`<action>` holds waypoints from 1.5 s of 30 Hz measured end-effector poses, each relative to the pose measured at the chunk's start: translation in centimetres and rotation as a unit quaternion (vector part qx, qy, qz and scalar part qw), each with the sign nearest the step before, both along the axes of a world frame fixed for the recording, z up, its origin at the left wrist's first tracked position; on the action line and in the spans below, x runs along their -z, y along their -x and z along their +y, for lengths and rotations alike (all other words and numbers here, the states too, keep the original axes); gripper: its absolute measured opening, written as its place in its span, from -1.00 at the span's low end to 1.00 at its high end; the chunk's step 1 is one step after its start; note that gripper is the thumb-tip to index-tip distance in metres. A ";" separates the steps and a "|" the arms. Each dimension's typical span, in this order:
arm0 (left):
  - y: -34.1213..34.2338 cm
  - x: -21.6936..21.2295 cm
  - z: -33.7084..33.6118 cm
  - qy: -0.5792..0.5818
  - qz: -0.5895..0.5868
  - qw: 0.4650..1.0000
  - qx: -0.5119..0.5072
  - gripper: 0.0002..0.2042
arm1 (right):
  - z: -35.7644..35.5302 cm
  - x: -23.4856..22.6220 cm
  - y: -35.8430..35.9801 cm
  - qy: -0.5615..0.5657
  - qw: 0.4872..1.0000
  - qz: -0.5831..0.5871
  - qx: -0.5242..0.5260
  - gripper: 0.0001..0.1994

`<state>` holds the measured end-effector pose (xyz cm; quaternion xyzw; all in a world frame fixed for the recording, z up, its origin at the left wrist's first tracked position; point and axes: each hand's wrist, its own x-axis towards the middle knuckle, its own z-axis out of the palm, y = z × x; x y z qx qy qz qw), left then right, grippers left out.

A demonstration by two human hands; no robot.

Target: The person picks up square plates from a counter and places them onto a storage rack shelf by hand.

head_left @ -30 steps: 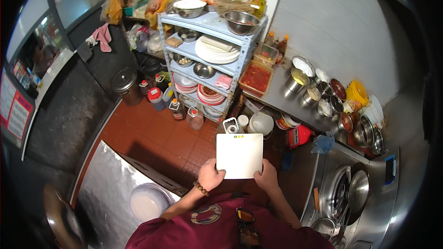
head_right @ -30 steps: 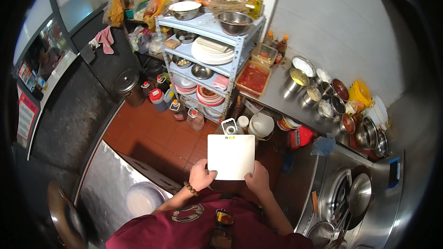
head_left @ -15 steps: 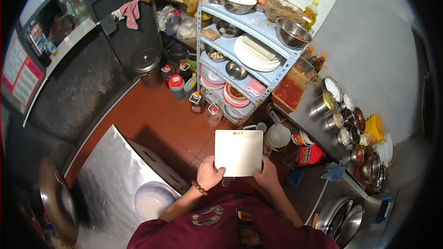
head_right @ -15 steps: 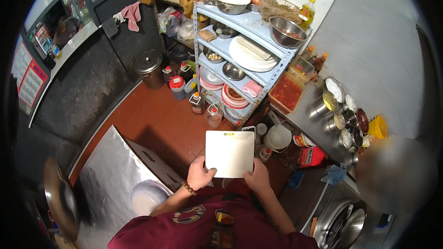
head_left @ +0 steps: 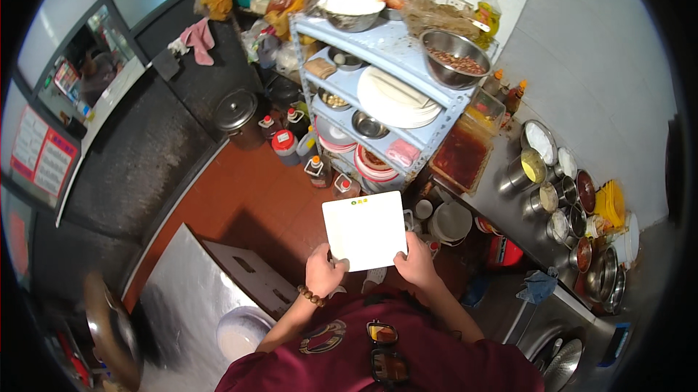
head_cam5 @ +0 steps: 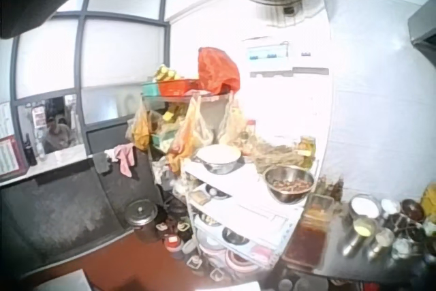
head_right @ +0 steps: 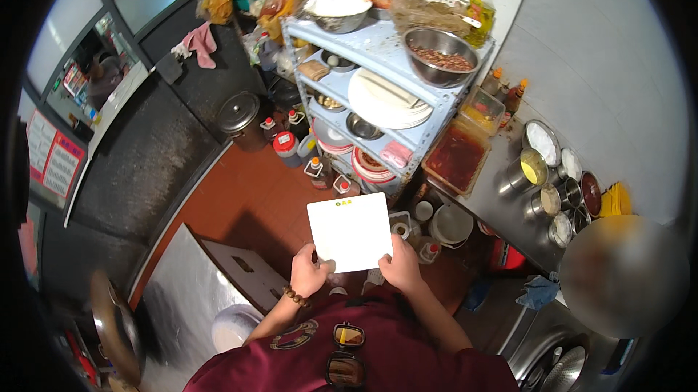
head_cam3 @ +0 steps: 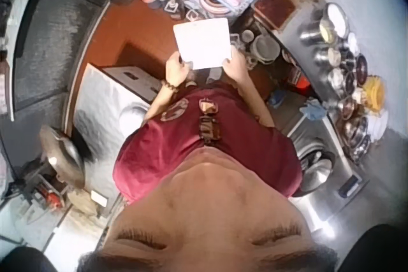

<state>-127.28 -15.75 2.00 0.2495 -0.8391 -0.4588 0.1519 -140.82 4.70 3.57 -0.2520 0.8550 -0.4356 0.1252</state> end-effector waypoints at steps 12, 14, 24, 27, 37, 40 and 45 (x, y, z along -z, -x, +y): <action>10.4 -2.5 0.2 0.027 0.016 0.998 0.046 -0.69 | 2.1 -1.0 7.9 0.042 0.998 0.002 0.053 -0.62; 11.4 -3.5 -0.4 -0.014 0.023 0.997 0.075 -0.70 | 2.1 -1.7 8.6 0.070 0.996 -0.008 0.047 -0.61; 17.6 -6.1 -6.9 -0.154 0.043 0.968 0.193 -0.71 | -0.5 -3.8 11.5 0.195 0.975 -0.088 0.058 -0.62; 19.3 -5.7 -9.9 -0.176 0.046 0.955 0.236 -0.72 | -1.8 -4.1 12.1 0.221 0.963 -0.138 0.077 -0.56; 24.2 -7.7 -15.7 -0.317 0.109 0.878 0.341 -0.71 | -6.3 -7.1 13.4 0.348 0.906 -0.222 0.091 -0.49; 25.5 -8.3 -16.5 -0.347 0.124 0.860 0.352 -0.69 | -7.6 -7.3 13.8 0.350 0.911 -0.189 0.110 -0.49; 27.8 -8.2 -18.3 -0.385 0.114 0.831 0.385 -0.66 | -9.2 -7.8 14.8 0.379 0.896 -0.187 0.135 -0.50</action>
